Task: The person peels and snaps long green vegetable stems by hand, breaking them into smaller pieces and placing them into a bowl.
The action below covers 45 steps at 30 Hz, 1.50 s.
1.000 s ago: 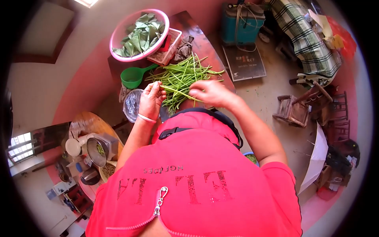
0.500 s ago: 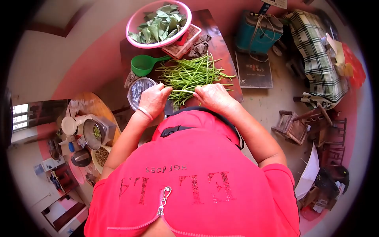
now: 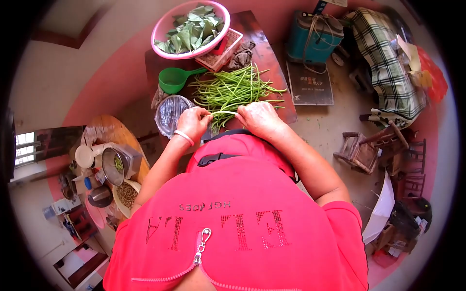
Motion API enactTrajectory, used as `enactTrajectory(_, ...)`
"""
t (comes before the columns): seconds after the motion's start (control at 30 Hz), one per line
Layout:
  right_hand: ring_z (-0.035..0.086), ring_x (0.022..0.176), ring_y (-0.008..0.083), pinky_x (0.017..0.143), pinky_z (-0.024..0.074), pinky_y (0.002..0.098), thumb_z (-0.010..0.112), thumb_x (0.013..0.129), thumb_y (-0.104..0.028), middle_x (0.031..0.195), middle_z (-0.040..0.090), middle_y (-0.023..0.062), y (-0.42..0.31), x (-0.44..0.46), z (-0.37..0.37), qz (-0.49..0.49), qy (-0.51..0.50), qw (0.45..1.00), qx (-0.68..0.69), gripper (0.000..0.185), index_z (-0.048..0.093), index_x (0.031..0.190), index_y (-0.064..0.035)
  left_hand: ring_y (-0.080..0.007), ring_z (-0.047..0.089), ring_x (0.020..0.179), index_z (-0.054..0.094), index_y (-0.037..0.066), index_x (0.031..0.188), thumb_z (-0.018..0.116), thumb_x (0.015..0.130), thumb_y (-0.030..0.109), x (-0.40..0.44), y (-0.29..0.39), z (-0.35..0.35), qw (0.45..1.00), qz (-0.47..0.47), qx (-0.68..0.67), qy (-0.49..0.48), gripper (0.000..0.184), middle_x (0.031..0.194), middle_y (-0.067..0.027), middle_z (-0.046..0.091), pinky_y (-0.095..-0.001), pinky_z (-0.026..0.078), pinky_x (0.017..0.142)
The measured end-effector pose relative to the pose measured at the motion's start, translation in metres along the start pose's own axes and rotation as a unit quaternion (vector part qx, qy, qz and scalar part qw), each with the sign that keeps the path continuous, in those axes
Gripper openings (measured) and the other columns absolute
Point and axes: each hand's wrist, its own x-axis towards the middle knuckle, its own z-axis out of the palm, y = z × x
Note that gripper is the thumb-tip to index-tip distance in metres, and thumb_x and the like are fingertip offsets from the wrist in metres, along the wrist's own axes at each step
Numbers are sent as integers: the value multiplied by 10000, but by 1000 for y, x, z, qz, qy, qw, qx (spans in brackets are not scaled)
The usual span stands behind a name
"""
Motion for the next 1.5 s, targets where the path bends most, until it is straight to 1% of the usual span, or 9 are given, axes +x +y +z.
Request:
enactTrajectory(0.17,603,679,335,604,470,456,522,863,-301,662,592,146,-2,-8,3,37,3,999,17,281,585,745,-54,-270,645,693,701,65,789,669,756,251,6,-4,14,988,-95,-118,18,192,737,-146,653,-376,488,650)
enactTrajectory(0.27,606,690,330,611,471,453,523,862,-304,686,606,145,-1,-12,7,65,16,997,29,273,611,773,-61,-165,588,557,702,58,819,699,769,248,11,-18,26,950,-60,-299,68,197,656,-72,641,-301,439,526)
enactTrajectory(0.33,605,693,330,619,470,451,534,856,-304,698,611,146,0,-15,6,83,30,994,66,255,623,798,-72,-63,438,473,692,60,855,697,797,224,9,-7,5,791,-225,-559,-107,174,583,27,559,-210,325,449)
enactTrajectory(0.37,605,693,330,619,470,451,534,856,-304,698,611,146,1,-16,4,82,30,994,67,255,623,798,-72,-39,324,453,661,82,883,665,832,205,7,-6,4,739,-223,-623,-127,133,563,72,461,-176,239,433)
enactTrajectory(0.4,606,689,331,621,470,456,526,859,-329,699,614,143,1,-16,3,81,36,992,86,277,624,794,-78,-39,324,453,661,82,883,665,832,205,7,-8,7,740,-224,-622,-126,133,563,72,461,-176,239,433)
enactTrajectory(0.47,607,685,333,622,470,461,518,862,-354,699,616,140,2,-16,1,80,42,990,105,300,624,789,-83,-35,340,446,603,99,898,625,860,175,9,-14,15,624,-230,-733,-146,88,574,79,414,-166,261,408)
enactTrajectory(0.97,606,725,324,649,472,436,536,854,-316,721,617,146,-2,-14,1,85,14,992,92,264,634,825,-73,-37,461,590,611,30,1063,566,891,165,3,-13,21,704,-202,-663,-154,222,713,40,520,-163,397,521)
enactTrajectory(1.13,604,716,322,645,471,432,538,853,-306,720,617,145,-2,-15,4,82,22,992,97,254,632,815,-72,-59,466,595,585,81,1073,572,896,204,10,-25,28,574,-239,-778,-91,216,728,32,517,-173,406,515)
enactTrajectory(1.5,604,735,328,661,466,428,527,869,-315,734,621,152,11,-26,7,137,16,965,223,277,629,852,-58,-116,472,642,581,77,1022,571,895,207,6,-73,14,518,-239,-821,36,181,762,-1,515,-224,440,561)
